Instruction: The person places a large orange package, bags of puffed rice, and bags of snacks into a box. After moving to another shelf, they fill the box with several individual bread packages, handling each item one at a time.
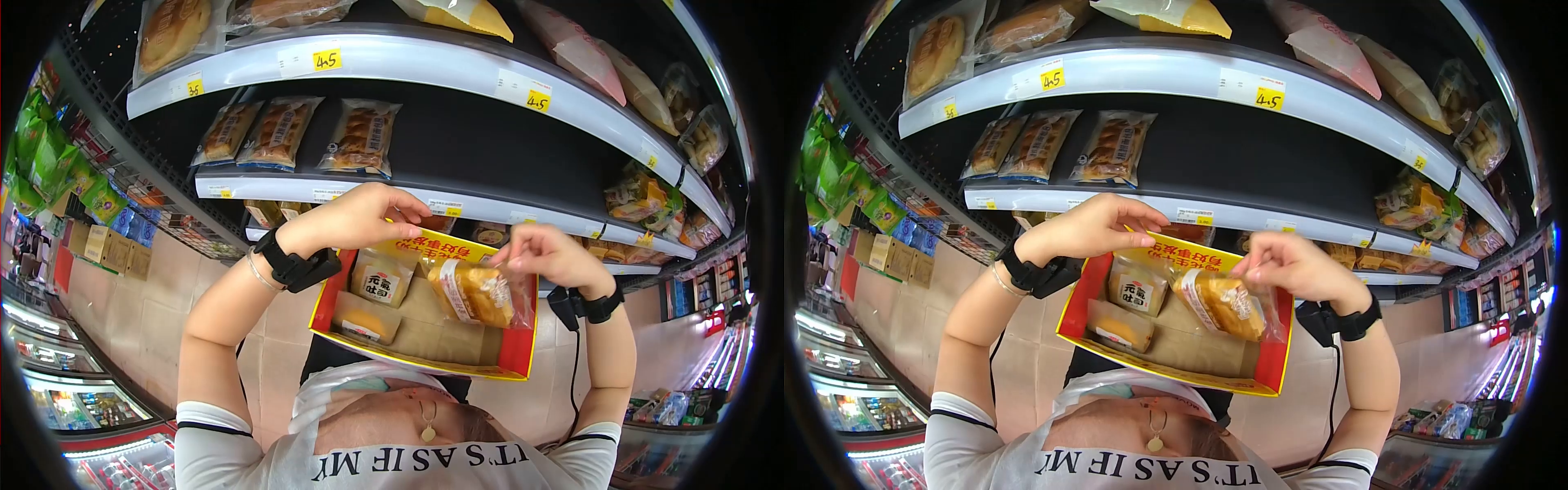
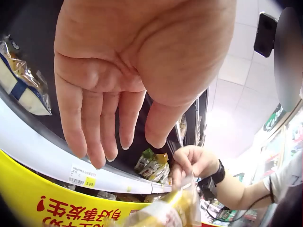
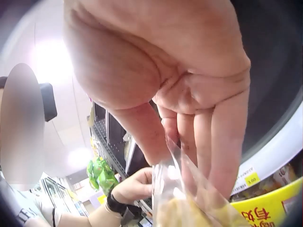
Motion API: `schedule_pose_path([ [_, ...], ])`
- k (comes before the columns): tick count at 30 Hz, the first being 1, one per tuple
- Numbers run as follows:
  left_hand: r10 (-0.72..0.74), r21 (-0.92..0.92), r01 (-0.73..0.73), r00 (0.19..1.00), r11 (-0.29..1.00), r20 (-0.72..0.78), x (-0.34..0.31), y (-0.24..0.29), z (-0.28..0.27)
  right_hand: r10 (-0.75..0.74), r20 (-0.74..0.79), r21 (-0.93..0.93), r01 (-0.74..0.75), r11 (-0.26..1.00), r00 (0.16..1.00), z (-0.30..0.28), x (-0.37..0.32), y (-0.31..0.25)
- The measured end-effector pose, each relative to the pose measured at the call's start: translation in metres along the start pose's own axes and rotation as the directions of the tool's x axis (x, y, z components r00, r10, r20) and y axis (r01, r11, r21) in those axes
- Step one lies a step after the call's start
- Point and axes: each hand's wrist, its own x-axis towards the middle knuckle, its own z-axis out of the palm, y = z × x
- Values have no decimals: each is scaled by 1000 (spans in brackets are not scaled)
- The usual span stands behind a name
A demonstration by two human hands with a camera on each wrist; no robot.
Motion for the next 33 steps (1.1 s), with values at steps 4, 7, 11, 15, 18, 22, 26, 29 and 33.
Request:
schedule_pose_path([
  [4, -2, -30, 0, 998, 1000, -55, -14, -3, -10, 39, 31, -348, -26, 937, 999, 16, 18, 18],
  [7, 1, 42, 6, 986, 999, -164, -24, -4, -20, 37, -17, -459, -40, 888, 999, 25, 30, 30],
  [11, 43, 182, 34, 916, 983, -398, -36, -7, -36, 51, -42, -711, -66, 700, 998, 35, 39, 24],
  [15, 46, 296, 151, 822, 943, -567, -43, -23, -48, 36, -122, -802, -120, 586, 992, 32, 41, 25],
  [18, 42, 323, 224, 761, 920, -647, -47, -41, -53, -73, -119, -833, -60, 550, 990, 29, 39, 32],
  [22, 17, 326, 270, 746, 906, -666, -48, -55, -54, -69, -77, -827, -25, 562, 995, 34, 34, 34],
  [26, 46, 431, 334, 744, 838, -667, -45, -66, -54, -189, -27, -864, 72, 499, 982, 41, 27, 28],
  [29, 2, 285, 288, 699, 914, -715, -42, -73, -50, 39, -227, -629, -177, 757, 973, 40, 22, 28],
  [33, 36, 315, 294, 679, 902, -733, -38, -80, -49, 117, -280, -294, -201, 934, 953, 23, 23, 59],
])
